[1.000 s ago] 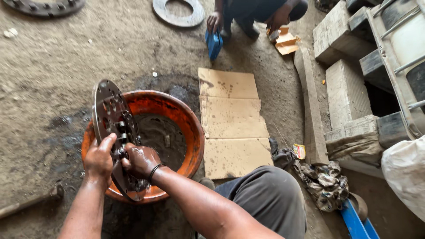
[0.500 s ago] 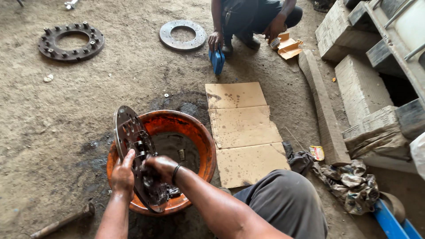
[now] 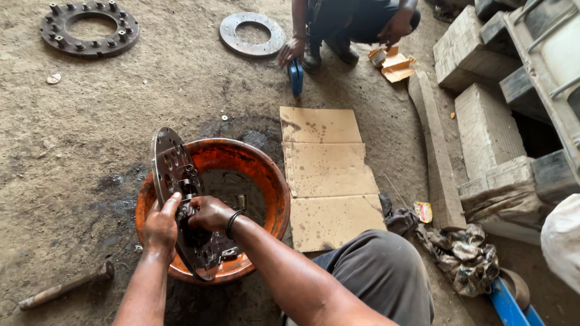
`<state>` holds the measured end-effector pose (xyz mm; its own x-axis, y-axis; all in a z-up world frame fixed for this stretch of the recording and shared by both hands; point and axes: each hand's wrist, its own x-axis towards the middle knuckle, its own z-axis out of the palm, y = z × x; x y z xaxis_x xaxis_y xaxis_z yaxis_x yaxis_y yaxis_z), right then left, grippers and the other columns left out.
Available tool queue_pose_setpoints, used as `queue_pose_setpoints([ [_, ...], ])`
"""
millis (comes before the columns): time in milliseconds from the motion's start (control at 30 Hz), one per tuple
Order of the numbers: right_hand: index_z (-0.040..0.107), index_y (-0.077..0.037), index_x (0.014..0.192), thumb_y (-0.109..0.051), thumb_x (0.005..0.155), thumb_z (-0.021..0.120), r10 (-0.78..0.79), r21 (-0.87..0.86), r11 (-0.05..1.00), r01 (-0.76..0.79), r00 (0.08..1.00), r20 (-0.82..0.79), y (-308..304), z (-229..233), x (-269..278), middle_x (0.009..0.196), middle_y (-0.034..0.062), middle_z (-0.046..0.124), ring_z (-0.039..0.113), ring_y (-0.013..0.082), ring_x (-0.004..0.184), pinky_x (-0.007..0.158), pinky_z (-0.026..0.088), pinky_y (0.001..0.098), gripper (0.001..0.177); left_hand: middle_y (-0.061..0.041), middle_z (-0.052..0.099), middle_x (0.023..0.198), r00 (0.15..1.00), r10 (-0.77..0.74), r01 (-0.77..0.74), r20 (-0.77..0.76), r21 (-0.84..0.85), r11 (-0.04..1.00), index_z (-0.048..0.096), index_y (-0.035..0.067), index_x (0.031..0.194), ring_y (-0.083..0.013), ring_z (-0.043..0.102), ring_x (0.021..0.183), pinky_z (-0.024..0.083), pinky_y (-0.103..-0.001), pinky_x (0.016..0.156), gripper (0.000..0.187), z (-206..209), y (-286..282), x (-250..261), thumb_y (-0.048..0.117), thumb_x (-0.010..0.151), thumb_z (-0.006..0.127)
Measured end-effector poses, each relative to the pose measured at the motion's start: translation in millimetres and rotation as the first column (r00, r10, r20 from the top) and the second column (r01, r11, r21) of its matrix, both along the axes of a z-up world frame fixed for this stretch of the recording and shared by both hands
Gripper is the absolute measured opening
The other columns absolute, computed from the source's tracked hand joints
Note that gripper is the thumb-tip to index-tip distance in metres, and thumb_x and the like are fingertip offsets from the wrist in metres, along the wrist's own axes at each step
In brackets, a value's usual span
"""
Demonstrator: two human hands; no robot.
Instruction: The person sits on the ground and scrubs a circular metal part with holes and springs using a brush and liquid in an orange basin. They repeatedly dip the part, scrub its surfaces, and rinse it, then place it aside on a cardboard sheet.
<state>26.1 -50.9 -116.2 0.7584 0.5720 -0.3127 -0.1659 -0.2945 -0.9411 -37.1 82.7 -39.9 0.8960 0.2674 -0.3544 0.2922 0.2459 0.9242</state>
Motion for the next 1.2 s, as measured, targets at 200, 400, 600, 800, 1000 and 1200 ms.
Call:
queue_pose_setpoints([
  [200, 0.064, -0.003, 0.108, -0.024, 0.073, 0.077, 0.187, -0.43, 0.903, -0.001, 0.901, 0.391, -5.4, 14.4, -4.3, 0.09, 0.0223, 0.073, 0.072, 0.0378, 0.083, 0.071, 0.056, 0.0463, 0.043, -0.002, 0.069, 0.107, 0.993, 0.044, -0.041, 0.109, -0.026, 0.999, 0.064, 0.004, 0.126, -0.0159, 0.063, 0.097, 0.049, -0.033, 0.091, 0.036, -8.8, -5.9, 3.9, 0.028, 0.099, 0.059],
  [400, 0.066, -0.006, 0.104, -0.02, 0.069, 0.071, 0.066, -0.31, 0.95, 0.038, 0.945, 0.319, 2.8, -46.6, -14.0, 0.081, 0.0186, 0.073, 0.073, 0.0328, 0.074, 0.065, 0.057, 0.0445, 0.038, -0.005, 0.067, 0.103, 0.987, 0.037, -0.042, 0.154, 0.029, 0.999, 0.068, 0.002, 0.121, -0.0175, 0.061, 0.091, 0.049, -0.032, 0.084, 0.032, -42.0, 6.9, 5.1, 0.027, 0.103, 0.062],
  [600, 0.073, -0.001, 0.1, -0.01, 0.081, 0.068, 0.114, 0.081, 0.991, -0.103, 0.982, -0.15, 10.4, -63.7, 5.0, 0.088, 0.0114, 0.072, 0.066, 0.0184, 0.072, 0.067, 0.054, 0.0371, 0.021, -0.005, 0.07, 0.103, 0.985, 0.101, -0.085, 0.141, -0.115, 0.99, 0.068, 0.001, 0.12, -0.0183, 0.064, 0.092, 0.051, -0.032, 0.084, 0.033, -60.1, 11.9, 20.6, 0.025, 0.097, 0.066],
  [800, 0.072, -0.002, 0.102, -0.009, 0.089, 0.075, 0.184, 0.472, 0.879, 0.073, 0.86, -0.475, -17.4, -33.6, -10.1, 0.091, 0.0053, 0.074, 0.07, 0.0162, 0.079, 0.078, 0.059, 0.0341, 0.015, -0.007, 0.071, 0.114, 0.993, 0.028, -0.033, 0.118, 0.036, 0.999, 0.064, 0.004, 0.127, -0.0189, 0.066, 0.104, 0.049, -0.029, 0.096, 0.037, -29.0, 10.3, 11.3, 0.027, 0.099, 0.056],
  [1000, 0.071, -0.005, 0.104, -0.009, 0.085, 0.074, 0.135, 0.335, 0.942, -0.025, 0.942, -0.309, -10.8, -27.0, -14.3, 0.091, 0.0029, 0.075, 0.07, 0.0142, 0.08, 0.077, 0.059, 0.0327, 0.019, -0.012, 0.067, 0.118, 0.999, 0.036, -0.036, 0.013, 0.083, 0.996, 0.063, 0.001, 0.127, -0.0229, 0.06, 0.113, 0.042, -0.035, 0.104, 0.039, -0.7, 4.6, 3.8, 0.029, 0.099, 0.056],
  [1200, 0.072, -0.006, 0.102, -0.009, 0.083, 0.073, 0.118, 0.295, 0.955, -0.016, 0.936, -0.332, -4.3, -30.1, -13.6, 0.087, 0.0025, 0.074, 0.068, 0.0141, 0.077, 0.074, 0.058, 0.0323, 0.019, -0.01, 0.065, 0.111, 0.996, 0.044, -0.044, 0.077, 0.0, 0.999, 0.064, 0.001, 0.123, -0.0252, 0.061, 0.106, 0.049, -0.039, 0.097, 0.037, -5.1, 9.6, 3.4, 0.027, 0.098, 0.058],
])
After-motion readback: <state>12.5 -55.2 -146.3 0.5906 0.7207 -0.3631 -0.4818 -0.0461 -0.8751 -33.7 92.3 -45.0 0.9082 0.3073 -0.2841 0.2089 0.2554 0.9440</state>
